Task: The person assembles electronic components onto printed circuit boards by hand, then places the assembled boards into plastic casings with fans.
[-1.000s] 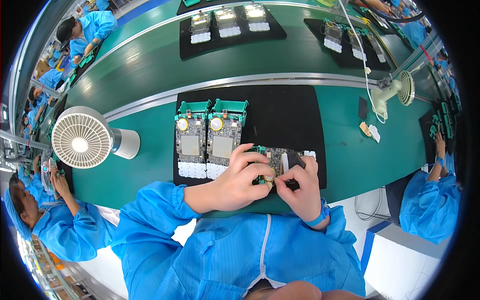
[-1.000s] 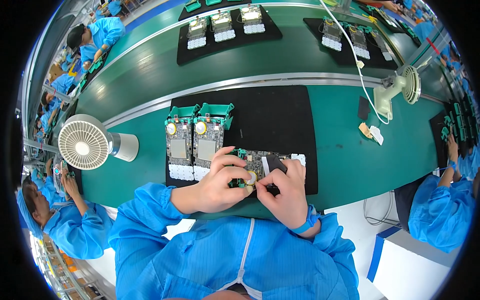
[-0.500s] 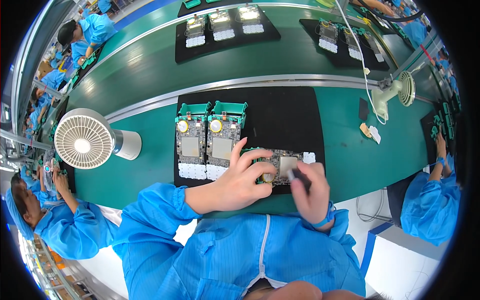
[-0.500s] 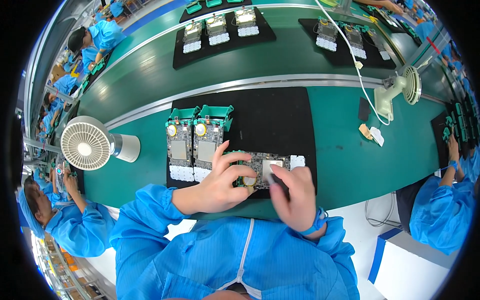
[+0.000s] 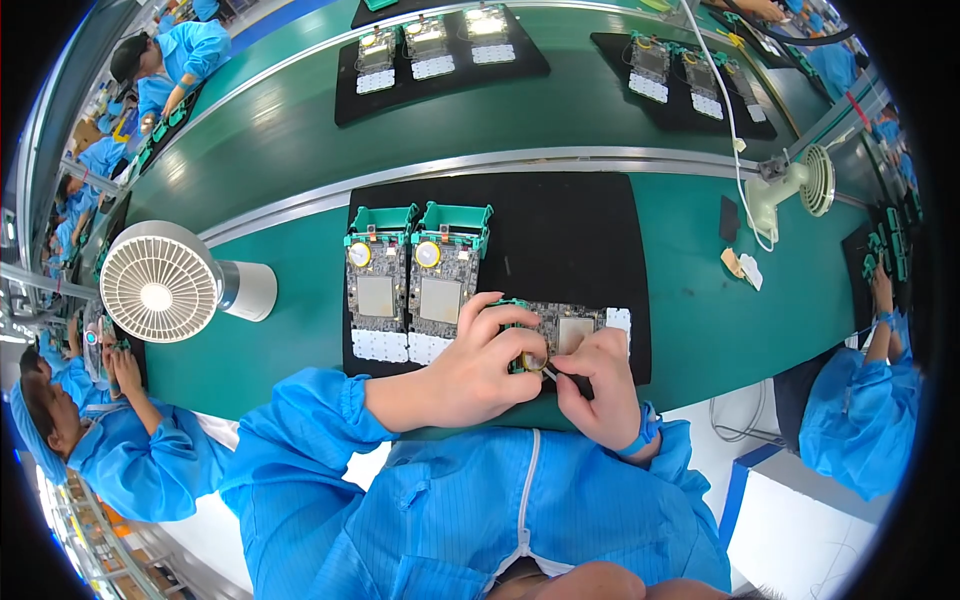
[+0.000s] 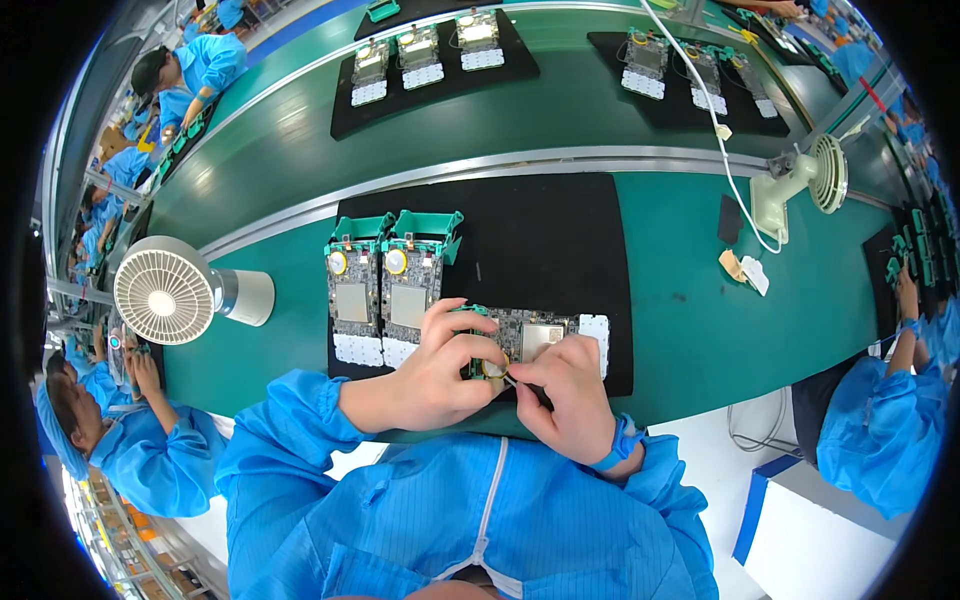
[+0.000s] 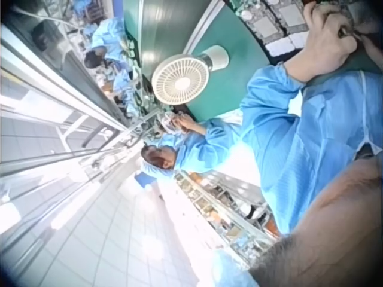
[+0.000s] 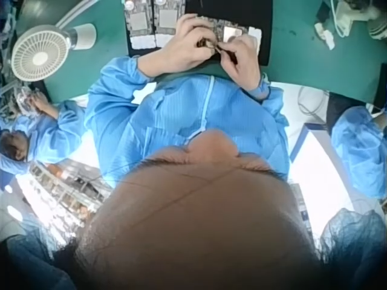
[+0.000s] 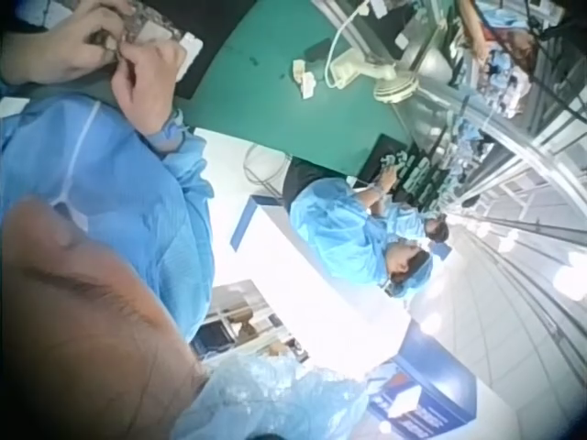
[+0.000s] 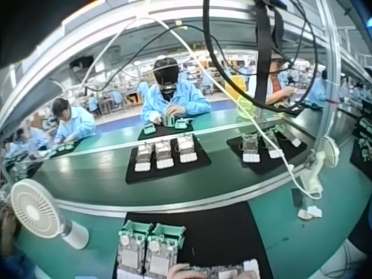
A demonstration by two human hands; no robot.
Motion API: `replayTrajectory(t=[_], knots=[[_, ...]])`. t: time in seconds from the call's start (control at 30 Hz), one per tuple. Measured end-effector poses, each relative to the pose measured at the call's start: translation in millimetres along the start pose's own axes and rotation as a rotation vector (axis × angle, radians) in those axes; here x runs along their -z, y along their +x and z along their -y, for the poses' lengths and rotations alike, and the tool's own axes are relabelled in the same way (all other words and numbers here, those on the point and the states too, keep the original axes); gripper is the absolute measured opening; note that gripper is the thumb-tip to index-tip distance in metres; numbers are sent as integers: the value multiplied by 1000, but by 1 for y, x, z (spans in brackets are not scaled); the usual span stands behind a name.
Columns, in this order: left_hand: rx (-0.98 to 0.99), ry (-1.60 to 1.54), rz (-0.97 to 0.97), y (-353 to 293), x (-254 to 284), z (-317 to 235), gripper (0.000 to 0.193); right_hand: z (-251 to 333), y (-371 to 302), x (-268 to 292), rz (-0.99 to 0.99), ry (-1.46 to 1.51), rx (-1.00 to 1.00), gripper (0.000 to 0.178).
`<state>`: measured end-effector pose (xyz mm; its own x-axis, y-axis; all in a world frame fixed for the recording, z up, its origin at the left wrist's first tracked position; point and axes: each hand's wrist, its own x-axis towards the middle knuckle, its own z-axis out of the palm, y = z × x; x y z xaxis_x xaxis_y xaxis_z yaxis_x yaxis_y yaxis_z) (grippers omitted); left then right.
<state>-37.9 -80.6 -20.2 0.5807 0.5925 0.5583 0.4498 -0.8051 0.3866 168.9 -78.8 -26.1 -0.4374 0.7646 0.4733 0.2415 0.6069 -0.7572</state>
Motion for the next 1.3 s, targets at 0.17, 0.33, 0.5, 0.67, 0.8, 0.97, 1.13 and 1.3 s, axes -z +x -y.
replayTrajectory(t=[0.17, 0.33, 0.5, 0.67, 0.8, 0.97, 1.13, 1.3], knots=[[6, -14, 1, -1, 0, 1, 19, 1, 3, 1, 41, -30, 22, 32], [9, -53, -20, 0, 1, 2, 18, 4, 15, 7, 149, -105, 47, 31], [16, -66, -7, 0, 0, 2, 18, -1, 8, 2, 124, -91, 91, 30], [24, -84, -9, 1, 2, 3, 18, -4, 7, 1, 88, 6, 59, 30], [20, -81, -19, 2, 2, 1, 18, -2, 8, 2, 93, -10, 62, 29], [12, -90, -29, 5, 3, 0, 19, 1, 10, 3, 158, -115, 143, 27], [60, -89, -26, 5, 5, -1, 20, -5, -5, 4, -57, 172, -42, 32], [56, -94, -16, 7, 6, -1, 21, -4, -8, 10, -20, -78, 8, 32]])
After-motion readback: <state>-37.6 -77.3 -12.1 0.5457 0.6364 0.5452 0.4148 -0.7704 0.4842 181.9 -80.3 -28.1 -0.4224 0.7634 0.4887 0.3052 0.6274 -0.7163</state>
